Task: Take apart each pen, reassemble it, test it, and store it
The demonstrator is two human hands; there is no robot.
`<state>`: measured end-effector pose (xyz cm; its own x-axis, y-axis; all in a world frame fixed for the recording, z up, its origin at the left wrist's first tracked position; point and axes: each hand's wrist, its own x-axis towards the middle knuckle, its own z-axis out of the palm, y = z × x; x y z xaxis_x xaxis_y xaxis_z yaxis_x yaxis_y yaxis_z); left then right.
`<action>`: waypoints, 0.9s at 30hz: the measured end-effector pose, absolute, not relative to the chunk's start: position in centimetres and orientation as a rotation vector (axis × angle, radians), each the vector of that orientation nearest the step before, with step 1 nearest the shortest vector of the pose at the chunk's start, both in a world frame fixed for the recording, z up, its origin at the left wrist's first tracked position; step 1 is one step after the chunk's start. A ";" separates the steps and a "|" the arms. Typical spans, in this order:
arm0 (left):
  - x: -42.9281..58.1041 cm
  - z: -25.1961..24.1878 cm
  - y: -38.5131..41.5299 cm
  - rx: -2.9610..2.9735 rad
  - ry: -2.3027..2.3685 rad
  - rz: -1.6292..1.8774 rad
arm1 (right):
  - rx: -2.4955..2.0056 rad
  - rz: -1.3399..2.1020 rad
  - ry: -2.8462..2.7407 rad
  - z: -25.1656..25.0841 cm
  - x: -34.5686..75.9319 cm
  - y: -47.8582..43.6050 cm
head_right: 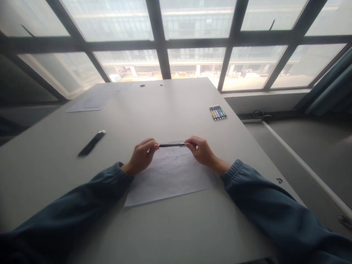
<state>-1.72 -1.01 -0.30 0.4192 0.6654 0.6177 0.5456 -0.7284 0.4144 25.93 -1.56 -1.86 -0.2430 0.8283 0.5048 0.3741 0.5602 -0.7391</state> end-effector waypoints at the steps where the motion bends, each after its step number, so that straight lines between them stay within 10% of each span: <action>1: -1.8 -0.3 -1.0 2.512 1.092 1.200 | -0.976 0.601 -1.838 -1.9 25.9 -1.6; 27: -1.2 -0.2 -1.0 2.451 0.904 1.484 | -0.942 0.531 -1.803 -1.8 25.9 -1.6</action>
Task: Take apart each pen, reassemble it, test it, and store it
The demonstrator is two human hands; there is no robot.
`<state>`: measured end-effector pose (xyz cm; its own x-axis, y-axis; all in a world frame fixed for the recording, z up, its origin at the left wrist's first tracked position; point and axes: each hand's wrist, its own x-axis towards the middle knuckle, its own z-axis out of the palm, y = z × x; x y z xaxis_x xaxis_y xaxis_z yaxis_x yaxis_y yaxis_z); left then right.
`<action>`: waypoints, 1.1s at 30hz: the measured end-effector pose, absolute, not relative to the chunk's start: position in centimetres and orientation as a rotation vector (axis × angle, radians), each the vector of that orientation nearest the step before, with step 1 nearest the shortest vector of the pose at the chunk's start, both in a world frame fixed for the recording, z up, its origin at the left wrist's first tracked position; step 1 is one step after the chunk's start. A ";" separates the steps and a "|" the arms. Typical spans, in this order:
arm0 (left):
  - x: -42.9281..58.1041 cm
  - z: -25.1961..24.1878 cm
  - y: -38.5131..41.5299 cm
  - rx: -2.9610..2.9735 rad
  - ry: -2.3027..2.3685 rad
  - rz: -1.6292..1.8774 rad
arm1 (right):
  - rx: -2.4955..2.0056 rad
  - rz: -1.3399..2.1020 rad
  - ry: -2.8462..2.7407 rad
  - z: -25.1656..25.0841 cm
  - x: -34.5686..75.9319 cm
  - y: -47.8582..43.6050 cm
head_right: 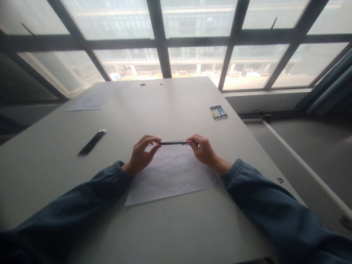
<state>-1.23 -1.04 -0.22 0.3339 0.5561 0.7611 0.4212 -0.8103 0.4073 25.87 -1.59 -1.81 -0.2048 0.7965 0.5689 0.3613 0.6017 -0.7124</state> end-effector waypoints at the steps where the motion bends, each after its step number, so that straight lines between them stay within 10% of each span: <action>1: -1.2 -0.2 -1.0 2.446 0.907 1.482 | -0.941 0.530 -1.805 -1.8 25.9 -1.6; 33: -1.7 -0.8 -1.3 2.217 1.056 1.275 | -0.843 0.541 -1.954 -1.8 26.0 -1.7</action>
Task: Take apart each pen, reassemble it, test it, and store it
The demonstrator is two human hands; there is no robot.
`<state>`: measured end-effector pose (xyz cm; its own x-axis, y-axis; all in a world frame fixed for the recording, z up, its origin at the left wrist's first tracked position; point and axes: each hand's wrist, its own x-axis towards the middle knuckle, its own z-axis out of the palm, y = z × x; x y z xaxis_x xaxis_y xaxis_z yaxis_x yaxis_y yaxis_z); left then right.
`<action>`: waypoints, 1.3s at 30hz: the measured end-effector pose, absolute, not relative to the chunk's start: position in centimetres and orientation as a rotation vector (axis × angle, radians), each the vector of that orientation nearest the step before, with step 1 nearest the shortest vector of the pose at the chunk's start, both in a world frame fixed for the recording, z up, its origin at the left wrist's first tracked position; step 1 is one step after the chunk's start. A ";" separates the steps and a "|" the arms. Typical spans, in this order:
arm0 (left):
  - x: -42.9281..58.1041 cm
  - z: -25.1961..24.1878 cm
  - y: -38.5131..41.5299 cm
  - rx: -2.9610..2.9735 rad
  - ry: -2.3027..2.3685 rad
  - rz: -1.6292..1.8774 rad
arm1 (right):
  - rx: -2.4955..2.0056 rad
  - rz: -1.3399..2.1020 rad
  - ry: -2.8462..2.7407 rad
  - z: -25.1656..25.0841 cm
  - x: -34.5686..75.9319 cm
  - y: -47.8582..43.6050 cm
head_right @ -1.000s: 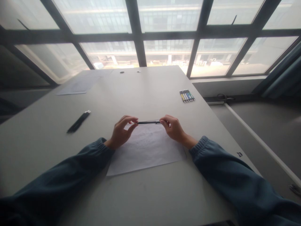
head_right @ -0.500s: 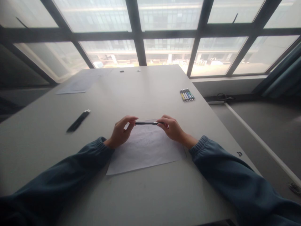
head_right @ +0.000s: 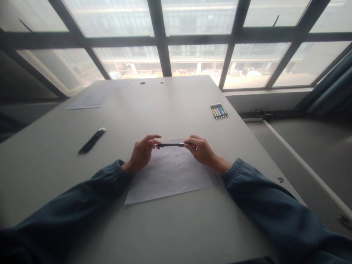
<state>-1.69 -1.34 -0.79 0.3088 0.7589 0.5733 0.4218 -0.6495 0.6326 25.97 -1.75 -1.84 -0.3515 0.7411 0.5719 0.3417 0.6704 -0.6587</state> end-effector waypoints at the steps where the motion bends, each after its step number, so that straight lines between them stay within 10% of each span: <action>1: -1.7 -0.8 -1.2 2.201 1.035 1.296 | -0.850 0.539 -1.945 -1.9 26.0 -1.7; 39: -1.2 -0.5 -1.6 2.312 1.107 1.340 | -0.859 0.542 -1.937 -1.9 26.1 -1.7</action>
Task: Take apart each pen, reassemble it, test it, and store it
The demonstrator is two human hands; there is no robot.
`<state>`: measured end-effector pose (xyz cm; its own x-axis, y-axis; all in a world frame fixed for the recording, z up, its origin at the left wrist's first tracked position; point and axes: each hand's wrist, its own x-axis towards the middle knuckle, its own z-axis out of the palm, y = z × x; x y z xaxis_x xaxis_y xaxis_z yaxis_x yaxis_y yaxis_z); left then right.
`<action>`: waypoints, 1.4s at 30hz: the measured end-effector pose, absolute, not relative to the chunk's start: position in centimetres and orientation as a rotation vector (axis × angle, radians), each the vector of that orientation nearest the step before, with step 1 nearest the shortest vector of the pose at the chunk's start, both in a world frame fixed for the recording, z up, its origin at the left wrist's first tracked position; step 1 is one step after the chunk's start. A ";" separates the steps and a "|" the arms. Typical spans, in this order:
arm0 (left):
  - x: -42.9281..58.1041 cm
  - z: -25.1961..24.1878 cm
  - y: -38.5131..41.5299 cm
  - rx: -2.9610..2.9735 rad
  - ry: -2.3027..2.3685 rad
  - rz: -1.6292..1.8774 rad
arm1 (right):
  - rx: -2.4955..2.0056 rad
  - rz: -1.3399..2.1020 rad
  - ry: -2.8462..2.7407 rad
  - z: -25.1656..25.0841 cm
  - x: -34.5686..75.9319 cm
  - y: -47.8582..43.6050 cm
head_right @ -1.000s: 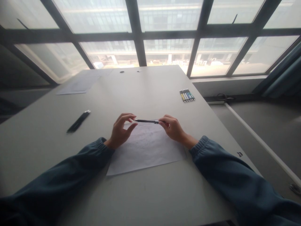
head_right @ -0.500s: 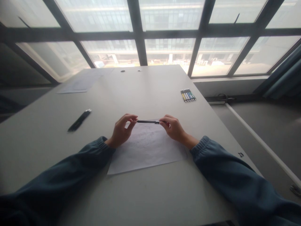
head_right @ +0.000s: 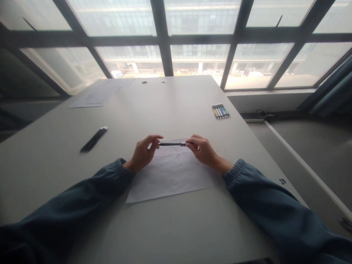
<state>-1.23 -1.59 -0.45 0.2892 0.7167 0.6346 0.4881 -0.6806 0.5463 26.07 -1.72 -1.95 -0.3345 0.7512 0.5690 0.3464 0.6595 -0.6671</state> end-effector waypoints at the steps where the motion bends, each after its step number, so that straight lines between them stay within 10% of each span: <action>1: -1.2 -0.4 -1.6 2.312 1.107 1.340 | -0.859 0.544 -1.940 -1.9 26.1 -1.7; 42: -1.5 -1.3 -0.3 2.490 1.086 1.204 | -0.888 0.287 -1.978 -1.3 26.9 -1.6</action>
